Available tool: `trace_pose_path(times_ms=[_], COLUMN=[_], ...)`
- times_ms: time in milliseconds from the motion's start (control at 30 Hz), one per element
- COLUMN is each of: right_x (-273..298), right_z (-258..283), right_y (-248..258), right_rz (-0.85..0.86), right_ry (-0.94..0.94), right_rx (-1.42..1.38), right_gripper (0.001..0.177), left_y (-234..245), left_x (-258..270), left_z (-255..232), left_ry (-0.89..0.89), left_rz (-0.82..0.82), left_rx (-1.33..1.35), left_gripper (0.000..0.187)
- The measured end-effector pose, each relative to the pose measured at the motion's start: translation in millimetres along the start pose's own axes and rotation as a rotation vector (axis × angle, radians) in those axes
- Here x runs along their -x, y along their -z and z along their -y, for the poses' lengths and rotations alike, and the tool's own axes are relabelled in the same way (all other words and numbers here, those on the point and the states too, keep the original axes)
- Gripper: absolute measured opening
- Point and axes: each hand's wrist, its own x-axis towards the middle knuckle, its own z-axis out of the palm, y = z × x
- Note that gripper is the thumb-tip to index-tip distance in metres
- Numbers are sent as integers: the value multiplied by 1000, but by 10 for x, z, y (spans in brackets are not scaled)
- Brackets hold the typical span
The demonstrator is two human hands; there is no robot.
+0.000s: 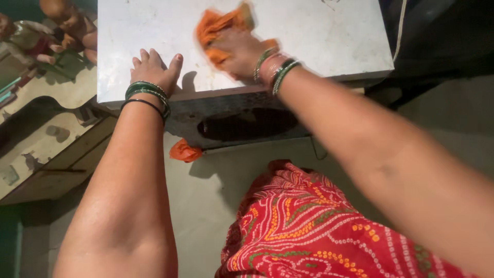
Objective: The person organizes books on a shelf, then wipes a white cabinet top and an old CRT television with an orange cloth. The person handles books one at a time and places them on a shelf, then uses the cloth to wipe the cabinet and TV surfaces.
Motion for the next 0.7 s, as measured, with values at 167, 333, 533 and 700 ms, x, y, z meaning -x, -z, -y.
trace_pose_path(times_ms=[167,333,533,700], right_x=[573,498,-218,-635], right_z=[-487,-509,248,574], right_y=[874,802,-236,-1040], right_rz=[-135,-247,-130,-77], right_ry=[-421,-652,-192,296], right_rx=[97,178,84,184], right_gripper=[17,20,40,39], left_y=[51,183,256,231], left_x=[25,-48,-218,-149], left_z=[-56,-51,77,415], left_ry=[9,19,24,78], left_rz=[34,113,101,-76], left_rx=[-17,-41,70,160], left_gripper=[99,102,94,77])
